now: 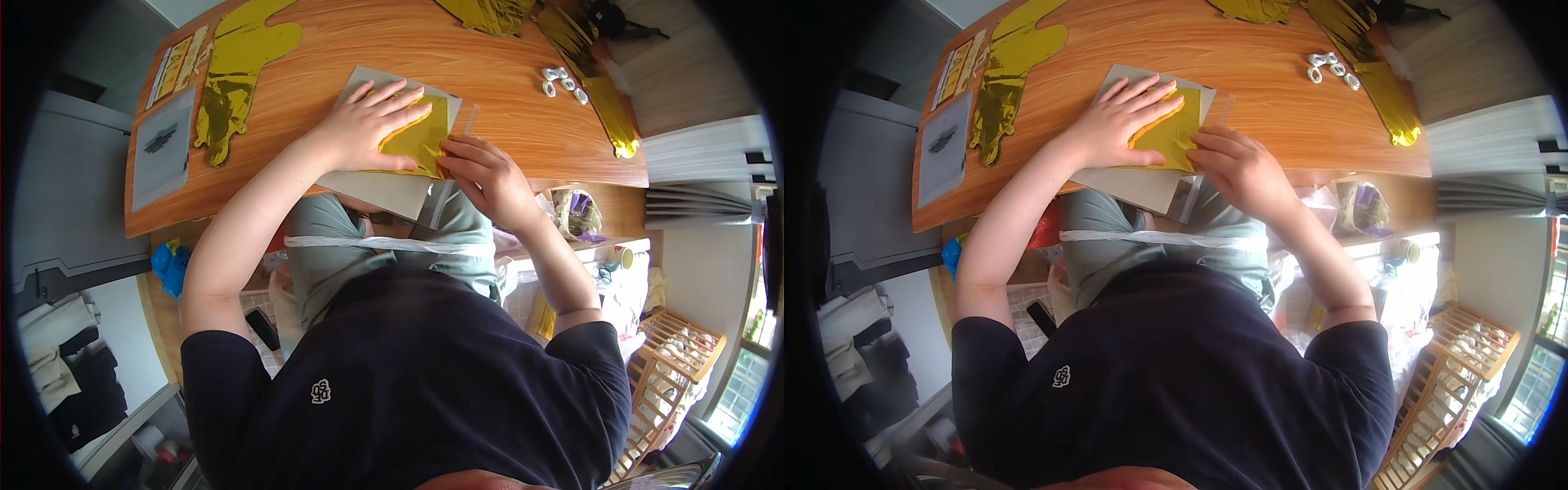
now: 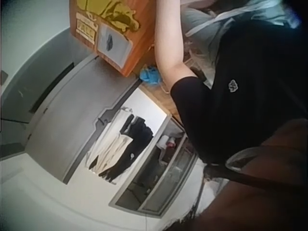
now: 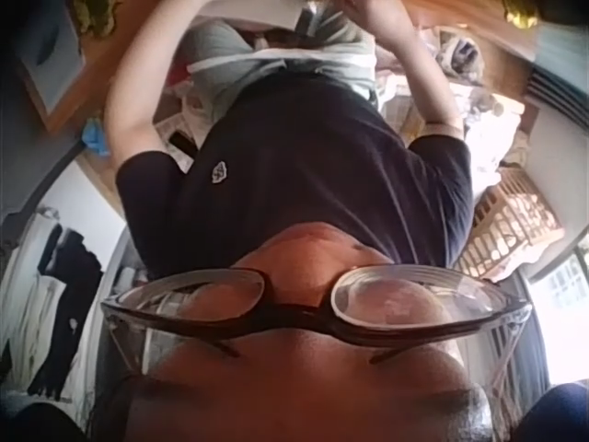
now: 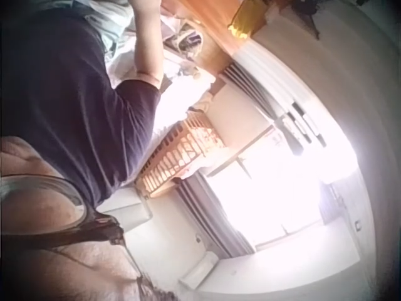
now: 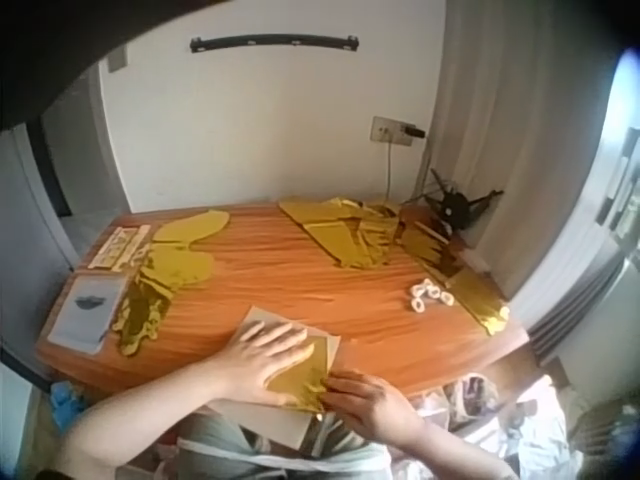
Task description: Fold a gold mylar balloon and place it on a cardboard backing for packaging.
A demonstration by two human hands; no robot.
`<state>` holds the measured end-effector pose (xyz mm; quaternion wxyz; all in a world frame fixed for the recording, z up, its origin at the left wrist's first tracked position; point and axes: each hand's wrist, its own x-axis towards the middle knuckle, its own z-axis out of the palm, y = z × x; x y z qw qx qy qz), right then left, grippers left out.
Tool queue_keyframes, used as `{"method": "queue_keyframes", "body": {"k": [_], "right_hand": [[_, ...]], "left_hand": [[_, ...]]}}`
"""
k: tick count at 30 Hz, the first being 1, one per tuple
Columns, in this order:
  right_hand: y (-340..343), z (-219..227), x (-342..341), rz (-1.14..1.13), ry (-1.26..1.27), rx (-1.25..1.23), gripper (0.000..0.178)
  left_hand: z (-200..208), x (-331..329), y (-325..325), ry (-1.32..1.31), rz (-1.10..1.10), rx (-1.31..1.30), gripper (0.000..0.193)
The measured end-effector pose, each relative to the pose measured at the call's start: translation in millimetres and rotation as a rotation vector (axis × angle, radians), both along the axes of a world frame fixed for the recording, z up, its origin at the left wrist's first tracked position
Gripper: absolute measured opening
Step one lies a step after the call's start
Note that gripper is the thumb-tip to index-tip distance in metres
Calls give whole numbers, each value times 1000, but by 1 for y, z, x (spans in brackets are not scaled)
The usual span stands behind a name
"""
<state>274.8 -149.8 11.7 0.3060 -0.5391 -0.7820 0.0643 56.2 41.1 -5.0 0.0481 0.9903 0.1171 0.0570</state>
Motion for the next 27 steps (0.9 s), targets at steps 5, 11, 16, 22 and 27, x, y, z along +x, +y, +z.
{"method": "queue_keyframes", "body": {"k": [5, 11, 16, 22, 27], "right_hand": [[0, 3, 0, 35, -59, 6, 28], [-11, 2, -27, -75, -104, 17, 29], [-15, -8, -37, -178, -53, 39, 28], [-17, -22, -39, -180, 33, 126, 27], [-13, -23, -56, -216, 54, 230, 27]], "left_hand": [[3, 0, 0, -2, 3, -41, 92], [8, 0, 1, 12, -13, -69, 91], [12, -1, 3, 35, -48, -67, 90], [15, 3, 3, 43, -59, -88, 89], [16, 4, 6, 40, -82, -103, 88]]}}
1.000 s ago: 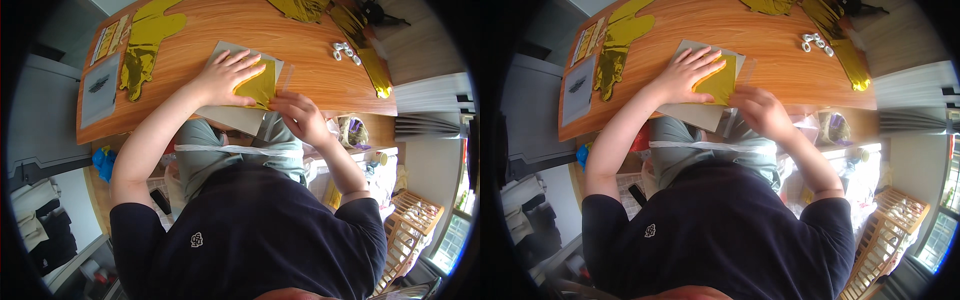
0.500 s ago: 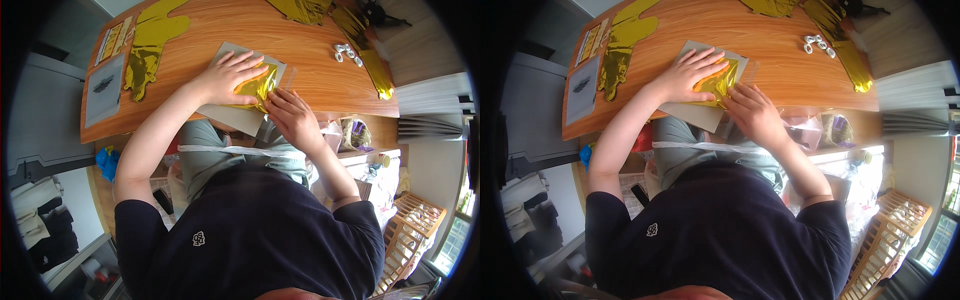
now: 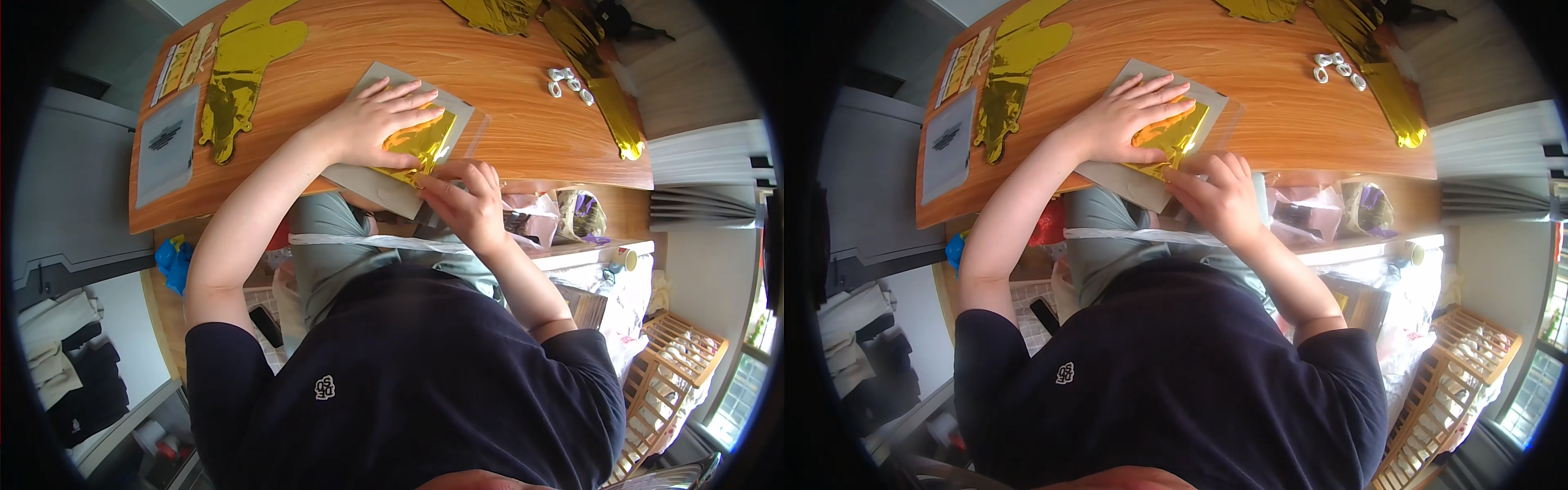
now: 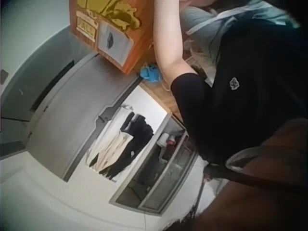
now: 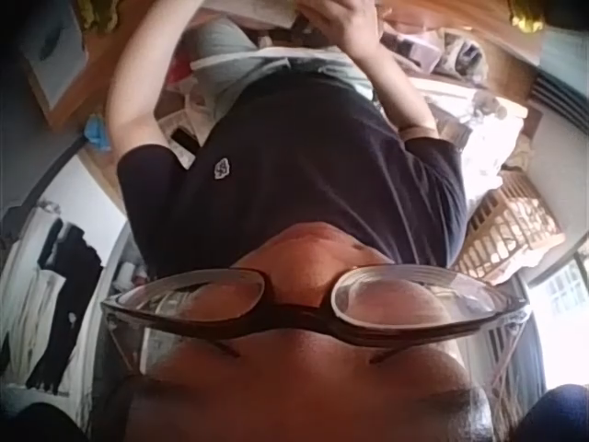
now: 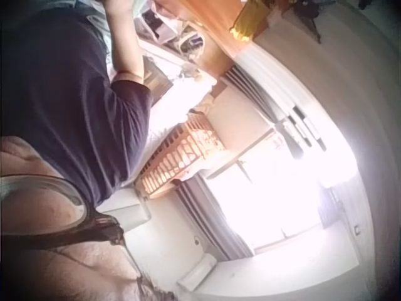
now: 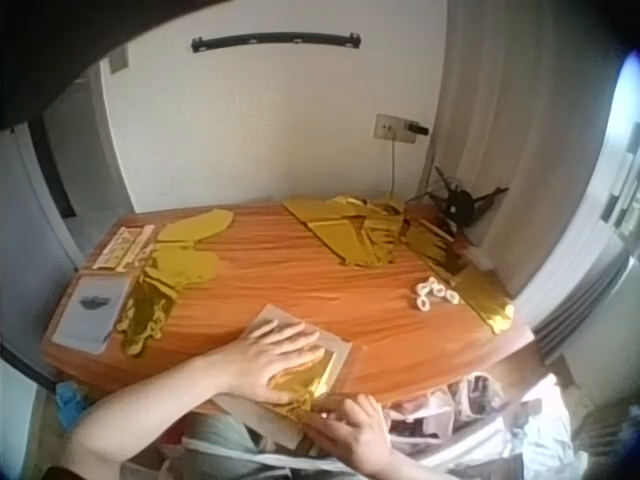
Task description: Fold a gold mylar balloon and place it on a cardboard backing for packaging.
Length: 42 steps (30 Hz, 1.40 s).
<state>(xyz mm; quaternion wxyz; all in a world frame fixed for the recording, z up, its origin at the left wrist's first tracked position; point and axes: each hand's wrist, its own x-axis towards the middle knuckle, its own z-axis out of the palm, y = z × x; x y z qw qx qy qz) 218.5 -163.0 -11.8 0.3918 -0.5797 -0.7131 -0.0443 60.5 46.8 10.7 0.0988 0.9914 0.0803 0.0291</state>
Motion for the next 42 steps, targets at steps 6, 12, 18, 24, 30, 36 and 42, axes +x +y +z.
{"method": "queue_keyframes", "body": {"k": [6, 12, 18, 24, 30, 36, 42], "right_hand": [[-4, -6, 4, 40, -45, -57, 31], [-7, -6, 11, 110, -123, -67, 33], [-7, -6, 22, 119, -78, -66, 30], [3, 2, 8, 31, -139, -78, 33], [3, 6, 1, 17, -125, -96, 32], [7, 10, 1, 65, -97, -76, 29], [6, 8, -1, 40, -82, -77, 29]], "left_hand": [[-5, 2, 1, -25, -32, 39, 91], [-10, 1, 2, -40, -31, 69, 94], [-10, 5, 12, -76, -73, 91, 90], [2, 7, 23, -4, -143, 3, 95], [22, 6, 15, 27, -106, 176, 91], [38, -4, 4, 40, 71, -42, 88], [2, -12, -44, -113, 382, 71, 72]]}}
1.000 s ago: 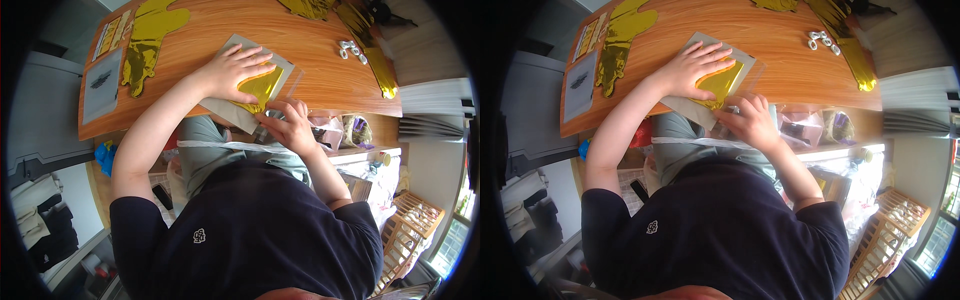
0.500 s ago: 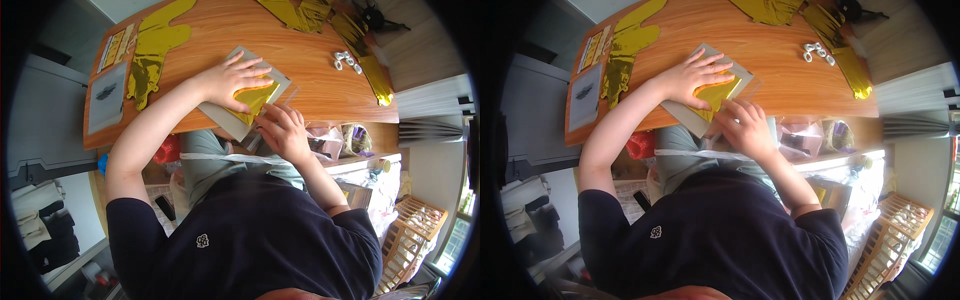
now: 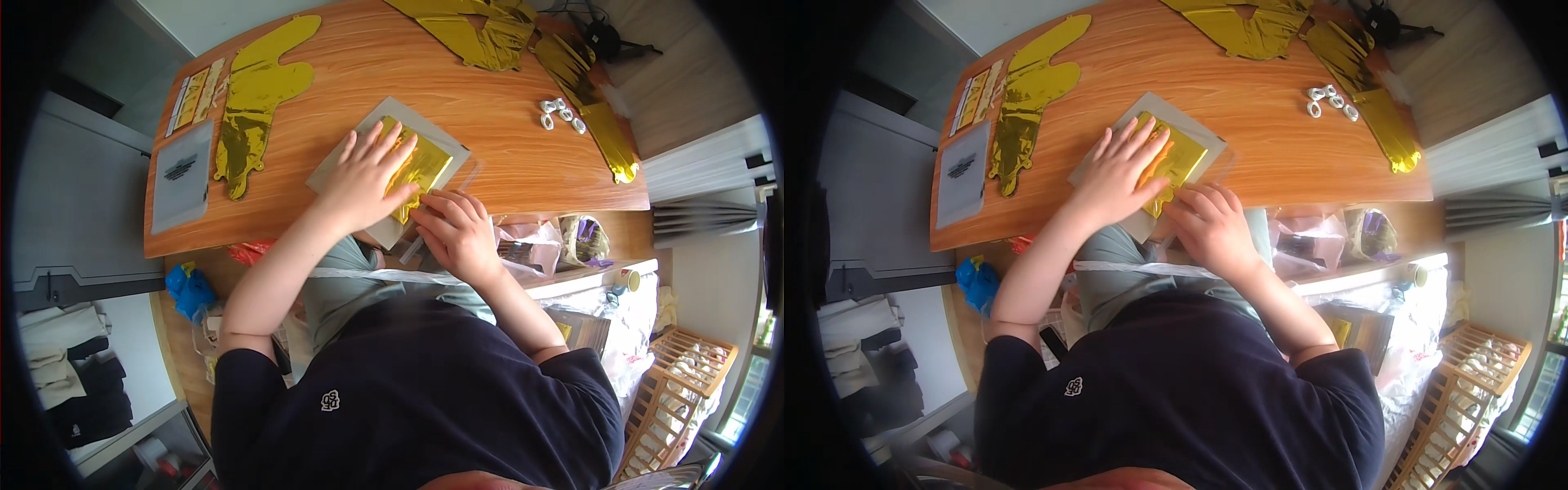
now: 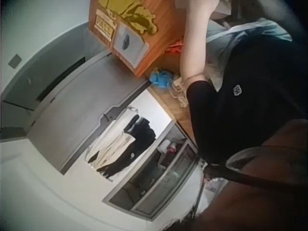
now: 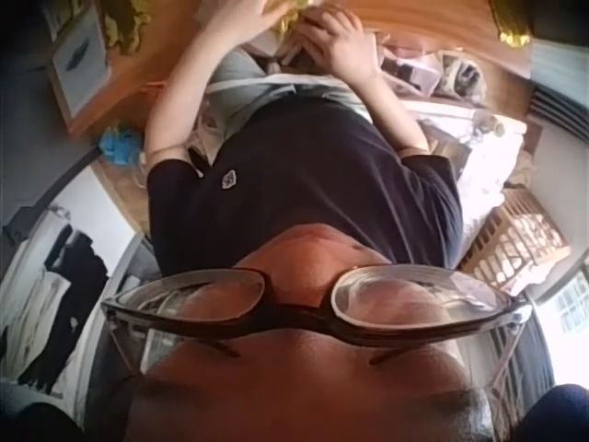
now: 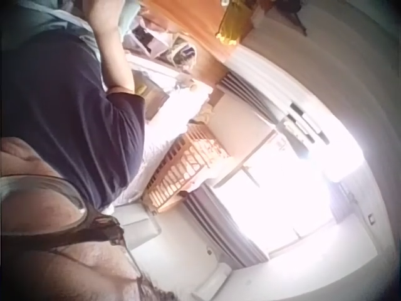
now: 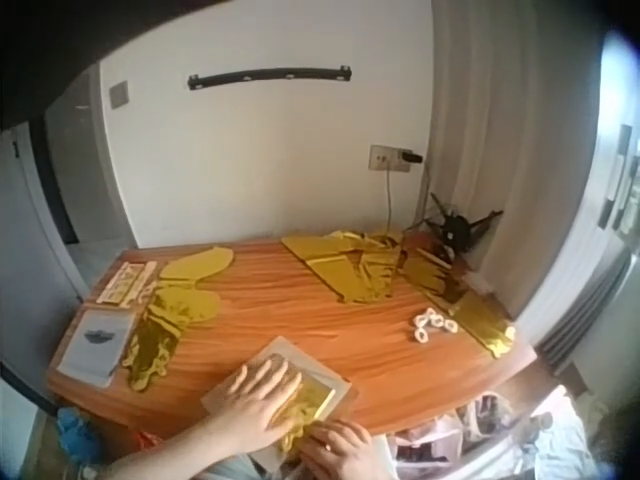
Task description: Fold a gold mylar balloon and place it on a cardboard backing for packaging.
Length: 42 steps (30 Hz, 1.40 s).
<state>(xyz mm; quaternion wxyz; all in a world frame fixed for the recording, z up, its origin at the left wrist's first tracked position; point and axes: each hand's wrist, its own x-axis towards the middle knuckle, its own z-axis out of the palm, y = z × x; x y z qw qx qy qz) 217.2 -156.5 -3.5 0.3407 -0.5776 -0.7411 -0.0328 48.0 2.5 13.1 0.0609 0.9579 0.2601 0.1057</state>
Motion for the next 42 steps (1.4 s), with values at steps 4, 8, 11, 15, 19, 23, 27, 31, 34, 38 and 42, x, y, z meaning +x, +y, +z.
{"method": "queue_keyframes", "body": {"k": [4, 8, 11, 15, 19, 23, 27, 31, 34, 38, 42], "right_hand": [[-1, 0, 4, -55, 81, 1, 28], [2, 4, 9, -254, 58, -57, 29], [6, 5, 7, -240, -11, -65, 36], [9, 2, 9, -200, -15, -67, 42], [5, 0, 6, -249, 64, -81, 46], [5, 1, 3, -330, 32, -95, 49], [4, 2, 2, -291, 22, -105, 49], [9, 5, 11, -140, -94, -130, 49], [11, 8, 12, -61, -135, -207, 49], [8, 10, 18, 24, -246, -285, 53], [6, 10, 15, 55, -339, -286, 60]], "left_hand": [[-16, 0, -4, -11, 13, 5, 72], [-18, -1, -3, -38, 10, 14, 77], [-19, -2, -2, -57, 12, 9, 79], [-19, -2, -3, -73, 15, 8, 79], [-20, -2, -3, -81, 12, 14, 78], [-21, -3, -3, -69, 16, 32, 78], [-20, -2, -3, -64, 17, 44, 78], [-21, -2, -2, -74, 13, 45, 79], [-20, -3, -2, -73, 17, 48, 80], [-18, -4, -2, -70, 19, 1, 83], [-13, -5, -3, -60, 16, -80, 84]]}}
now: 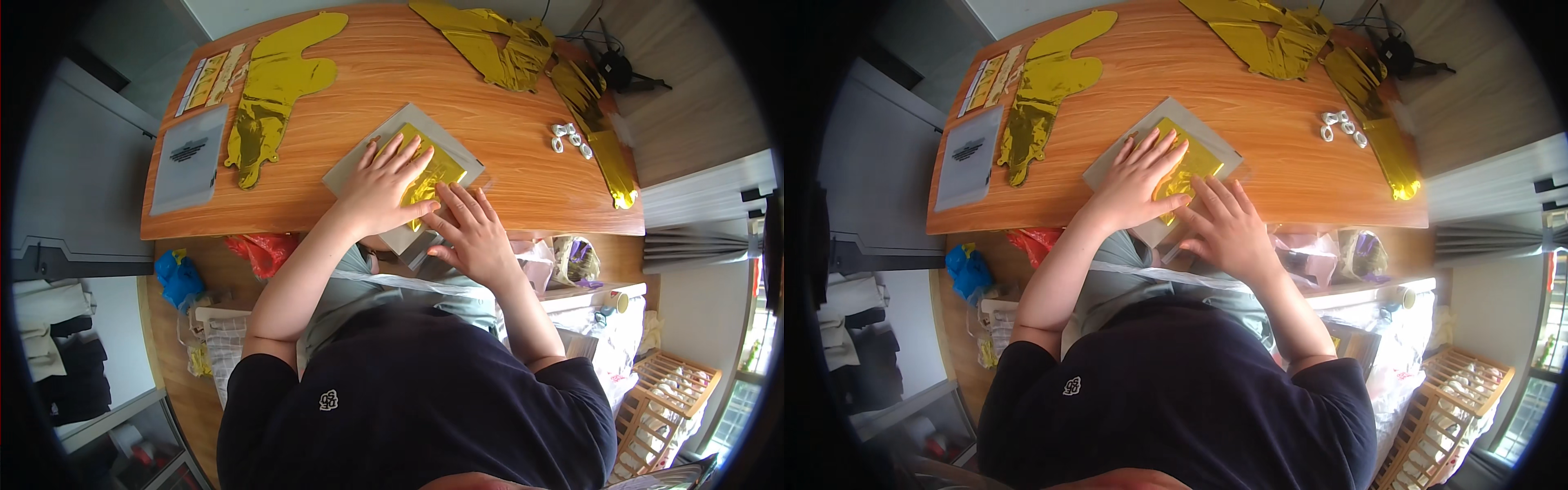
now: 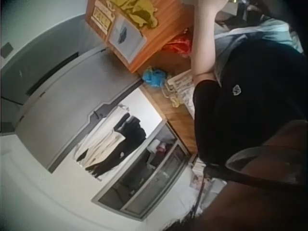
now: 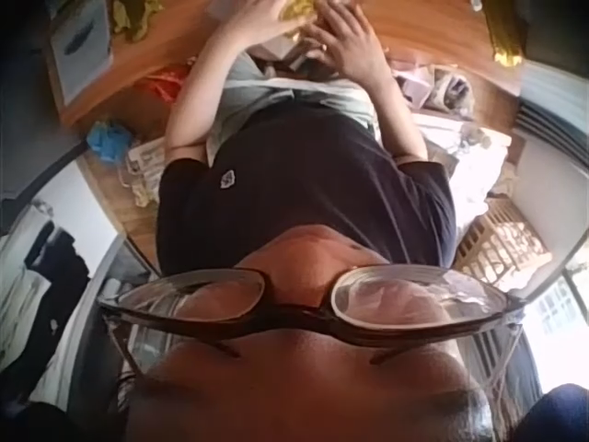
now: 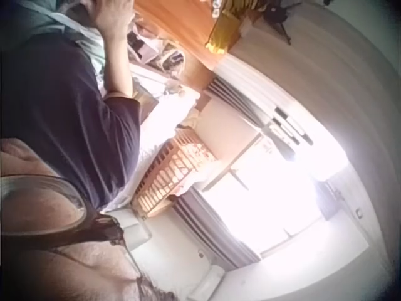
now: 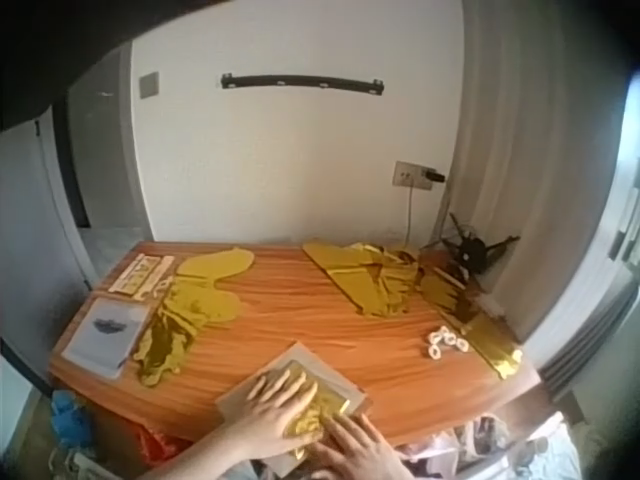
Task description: Fold a gold mylar balloon and place it on a cardboard backing for packaging.
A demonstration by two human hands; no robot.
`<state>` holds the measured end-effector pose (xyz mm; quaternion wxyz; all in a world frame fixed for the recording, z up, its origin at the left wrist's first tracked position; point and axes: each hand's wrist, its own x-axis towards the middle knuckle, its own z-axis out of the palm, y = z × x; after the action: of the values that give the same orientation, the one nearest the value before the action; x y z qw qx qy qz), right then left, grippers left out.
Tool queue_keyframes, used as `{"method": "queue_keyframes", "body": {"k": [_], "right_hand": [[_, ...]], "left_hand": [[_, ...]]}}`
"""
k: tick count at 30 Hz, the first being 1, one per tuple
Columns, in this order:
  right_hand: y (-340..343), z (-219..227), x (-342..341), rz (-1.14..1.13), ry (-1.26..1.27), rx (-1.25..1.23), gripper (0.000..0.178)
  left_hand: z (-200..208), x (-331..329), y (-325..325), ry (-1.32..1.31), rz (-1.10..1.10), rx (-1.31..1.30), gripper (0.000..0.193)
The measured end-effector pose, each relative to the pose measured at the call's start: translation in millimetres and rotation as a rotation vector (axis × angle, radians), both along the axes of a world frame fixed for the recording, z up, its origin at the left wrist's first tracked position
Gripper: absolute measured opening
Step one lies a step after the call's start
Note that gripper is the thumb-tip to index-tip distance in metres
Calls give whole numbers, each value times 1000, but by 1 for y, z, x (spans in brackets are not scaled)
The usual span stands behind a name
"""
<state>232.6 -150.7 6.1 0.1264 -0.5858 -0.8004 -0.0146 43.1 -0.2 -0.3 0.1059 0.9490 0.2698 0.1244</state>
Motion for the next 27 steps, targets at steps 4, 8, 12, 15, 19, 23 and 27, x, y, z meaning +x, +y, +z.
{"method": "queue_keyframes", "body": {"k": [4, 8, 12, 15, 19, 23, 27], "right_hand": [[0, -2, -9, -25, -46, 20, 66], [2, -4, -18, -48, -58, 38, 68], [4, -4, -20, -64, -53, 23, 67], [3, -4, -21, -65, -45, 32, 67], [1, -4, -21, -61, -49, 10, 67], [-5, 1, -13, -29, 100, 9, 65], [-13, 0, -12, -68, 179, 19, 61]], "left_hand": [[2, 1, -1, 48, 4, 13, 84], [3, 2, 1, 56, 0, 25, 83], [1, 1, 3, 61, -2, 40, 82], [-3, 0, 2, 47, -3, 65, 81], [-5, 0, 2, 57, 7, 89, 81], [-7, -1, 2, 39, -6, 92, 80], [-7, 1, 2, 28, -11, 104, 81]]}}
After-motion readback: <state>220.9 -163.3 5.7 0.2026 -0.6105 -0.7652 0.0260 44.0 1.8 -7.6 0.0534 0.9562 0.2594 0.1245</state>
